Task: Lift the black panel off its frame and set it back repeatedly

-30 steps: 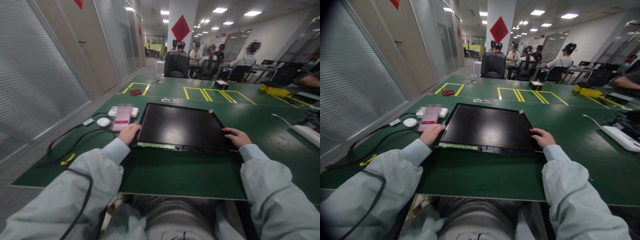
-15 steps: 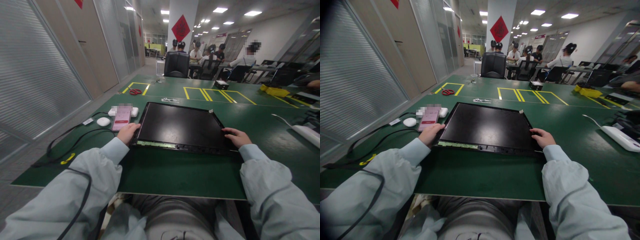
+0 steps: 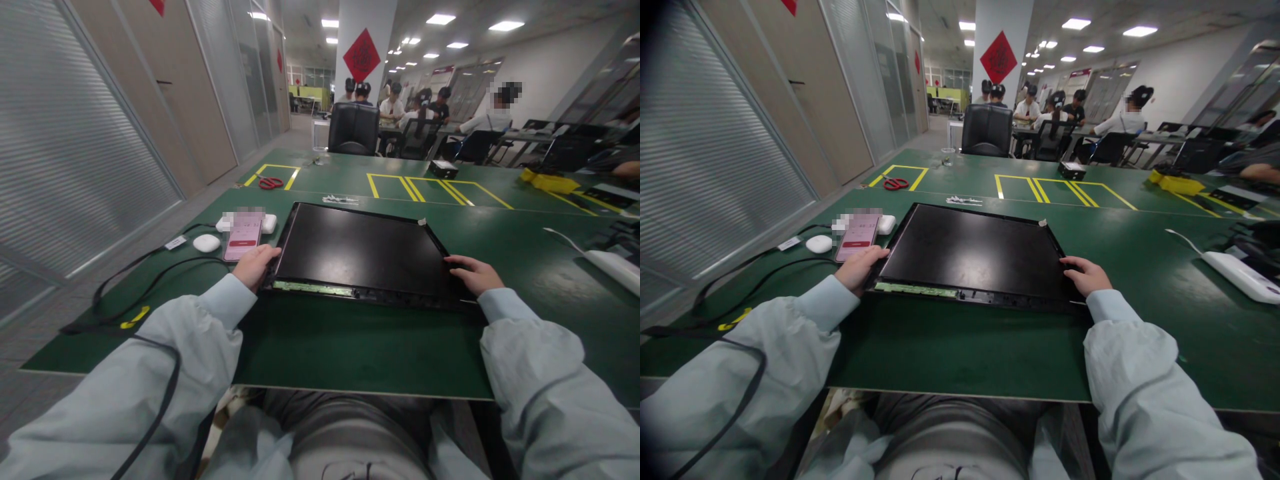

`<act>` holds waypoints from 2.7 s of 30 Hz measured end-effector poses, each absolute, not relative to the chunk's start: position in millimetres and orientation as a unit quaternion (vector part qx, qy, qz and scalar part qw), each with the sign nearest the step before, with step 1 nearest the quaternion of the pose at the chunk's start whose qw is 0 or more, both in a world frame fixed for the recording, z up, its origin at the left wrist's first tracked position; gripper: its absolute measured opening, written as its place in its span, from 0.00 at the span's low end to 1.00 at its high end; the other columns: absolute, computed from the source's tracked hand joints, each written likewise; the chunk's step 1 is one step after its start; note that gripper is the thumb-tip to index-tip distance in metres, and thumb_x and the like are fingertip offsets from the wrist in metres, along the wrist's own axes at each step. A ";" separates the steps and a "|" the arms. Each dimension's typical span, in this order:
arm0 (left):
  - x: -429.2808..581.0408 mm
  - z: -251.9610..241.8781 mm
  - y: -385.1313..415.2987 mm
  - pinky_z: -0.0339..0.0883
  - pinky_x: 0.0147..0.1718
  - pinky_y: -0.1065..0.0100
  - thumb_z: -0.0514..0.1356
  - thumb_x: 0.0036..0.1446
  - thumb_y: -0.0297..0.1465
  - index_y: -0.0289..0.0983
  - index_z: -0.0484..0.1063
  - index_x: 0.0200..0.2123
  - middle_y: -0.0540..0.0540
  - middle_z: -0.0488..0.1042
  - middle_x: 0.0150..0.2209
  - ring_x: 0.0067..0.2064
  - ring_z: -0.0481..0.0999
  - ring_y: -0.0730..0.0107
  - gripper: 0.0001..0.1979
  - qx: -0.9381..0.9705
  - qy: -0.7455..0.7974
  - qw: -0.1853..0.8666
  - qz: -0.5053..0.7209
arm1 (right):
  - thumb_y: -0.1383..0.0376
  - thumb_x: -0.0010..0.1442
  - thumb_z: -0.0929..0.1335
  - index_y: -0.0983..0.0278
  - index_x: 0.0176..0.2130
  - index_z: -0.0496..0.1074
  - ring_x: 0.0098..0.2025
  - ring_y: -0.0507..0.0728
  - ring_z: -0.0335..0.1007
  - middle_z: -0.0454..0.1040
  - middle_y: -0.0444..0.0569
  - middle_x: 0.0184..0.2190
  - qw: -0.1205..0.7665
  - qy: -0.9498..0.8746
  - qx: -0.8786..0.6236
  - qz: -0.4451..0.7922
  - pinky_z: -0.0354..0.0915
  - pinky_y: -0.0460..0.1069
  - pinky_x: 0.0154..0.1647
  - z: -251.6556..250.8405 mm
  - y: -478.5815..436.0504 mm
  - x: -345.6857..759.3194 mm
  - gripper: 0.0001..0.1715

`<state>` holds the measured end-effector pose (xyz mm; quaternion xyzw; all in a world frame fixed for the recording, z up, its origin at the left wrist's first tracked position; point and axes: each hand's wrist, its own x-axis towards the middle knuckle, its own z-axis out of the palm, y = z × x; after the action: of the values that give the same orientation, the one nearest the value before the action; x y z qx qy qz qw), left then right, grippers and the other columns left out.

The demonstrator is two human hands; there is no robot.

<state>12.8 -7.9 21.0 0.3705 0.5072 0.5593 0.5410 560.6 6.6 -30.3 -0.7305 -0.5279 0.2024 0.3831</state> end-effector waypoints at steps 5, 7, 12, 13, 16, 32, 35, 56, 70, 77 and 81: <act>20.3 29.8 -13.5 0.58 0.19 0.75 0.76 0.45 0.28 0.42 0.62 0.20 0.58 0.67 0.17 0.19 0.64 0.75 0.23 0.334 0.524 0.559 0.549 | 0.61 0.46 0.75 0.52 0.38 0.87 0.62 0.73 0.82 0.89 0.49 0.51 0.385 -0.536 -0.726 0.195 0.69 0.69 0.74 -33.6 8.0 563.5 0.16; 23.5 33.4 -15.9 0.57 0.19 0.76 0.74 0.46 0.27 0.41 0.62 0.19 0.57 0.67 0.17 0.19 0.63 0.76 0.22 0.322 0.523 0.564 0.553 | 0.61 0.46 0.75 0.52 0.38 0.87 0.61 0.73 0.83 0.89 0.48 0.50 0.384 -0.538 -0.726 0.191 0.70 0.69 0.73 -34.3 7.9 564.0 0.16; 25.6 35.4 -18.0 0.57 0.18 0.76 0.75 0.47 0.27 0.41 0.61 0.18 0.58 0.65 0.17 0.19 0.61 0.77 0.23 0.316 0.506 0.569 0.566 | 0.59 0.46 0.75 0.52 0.39 0.88 0.61 0.73 0.83 0.89 0.49 0.52 0.380 -0.536 -0.730 0.190 0.71 0.69 0.72 -35.4 7.6 564.9 0.18; 25.2 34.8 -17.8 0.57 0.18 0.76 0.75 0.48 0.28 0.41 0.61 0.18 0.58 0.65 0.17 0.19 0.61 0.78 0.24 0.317 0.503 0.571 0.566 | 0.58 0.46 0.75 0.52 0.39 0.88 0.61 0.73 0.83 0.89 0.49 0.52 0.381 -0.537 -0.729 0.189 0.71 0.69 0.72 -35.7 7.7 565.2 0.18; 23.2 32.7 -16.9 0.58 0.18 0.76 0.75 0.50 0.29 0.41 0.61 0.20 0.58 0.66 0.17 0.18 0.63 0.77 0.24 0.326 0.502 0.576 0.557 | 0.58 0.46 0.75 0.52 0.39 0.87 0.61 0.73 0.83 0.89 0.49 0.51 0.382 -0.540 -0.727 0.185 0.71 0.70 0.72 -36.8 8.5 566.0 0.18; 16.9 23.6 -14.3 0.63 0.21 0.72 0.79 0.50 0.29 0.41 0.63 0.24 0.57 0.70 0.21 0.20 0.68 0.74 0.24 0.321 0.473 0.608 0.551 | 0.58 0.43 0.75 0.52 0.35 0.86 0.61 0.74 0.83 0.89 0.48 0.47 0.401 -0.540 -0.717 0.184 0.69 0.71 0.74 -35.0 7.6 562.6 0.15; 15.2 21.3 -14.1 0.67 0.23 0.72 0.81 0.50 0.34 0.41 0.67 0.28 0.55 0.75 0.24 0.22 0.73 0.72 0.23 0.328 0.472 0.620 0.534 | 0.59 0.43 0.75 0.53 0.35 0.86 0.61 0.74 0.83 0.89 0.49 0.47 0.393 -0.536 -0.724 0.184 0.69 0.71 0.74 -34.4 8.0 561.9 0.15; 22.5 29.0 -16.4 0.62 0.21 0.75 0.73 0.44 0.22 0.42 0.62 0.28 0.60 0.69 0.21 0.20 0.68 0.76 0.21 0.306 0.493 0.590 0.562 | 0.59 0.44 0.74 0.52 0.36 0.87 0.56 0.73 0.84 0.89 0.49 0.45 0.383 -0.535 -0.733 0.174 0.74 0.70 0.69 -29.9 5.1 559.5 0.16; 21.5 24.7 -15.2 0.60 0.19 0.74 0.77 0.45 0.28 0.43 0.71 0.38 0.59 0.72 0.22 0.19 0.71 0.71 0.21 0.323 0.500 0.579 0.558 | 0.59 0.44 0.74 0.52 0.36 0.87 0.57 0.74 0.84 0.89 0.49 0.45 0.391 -0.539 -0.726 0.172 0.73 0.71 0.69 -30.8 5.2 559.2 0.15; 26.3 26.9 -17.4 0.73 0.29 0.68 0.74 0.44 0.29 0.39 0.81 0.36 0.49 0.82 0.31 0.32 0.82 0.62 0.13 0.356 0.485 0.583 0.546 | 0.60 0.45 0.74 0.52 0.37 0.87 0.61 0.73 0.83 0.89 0.49 0.48 0.393 -0.537 -0.725 0.178 0.71 0.69 0.73 -31.1 4.8 558.3 0.16; 23.9 25.4 -16.2 0.80 0.40 0.62 0.71 0.38 0.27 0.38 0.84 0.33 0.44 0.87 0.36 0.45 0.87 0.49 0.13 0.372 0.470 0.581 0.551 | 0.59 0.45 0.75 0.53 0.37 0.87 0.62 0.73 0.83 0.89 0.49 0.49 0.390 -0.533 -0.728 0.185 0.70 0.69 0.74 -30.7 5.1 558.5 0.16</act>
<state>23.9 -16.2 25.4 0.3721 0.4696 0.5512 0.5808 558.5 5.1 -30.7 -0.7276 -0.5331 0.1851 0.3899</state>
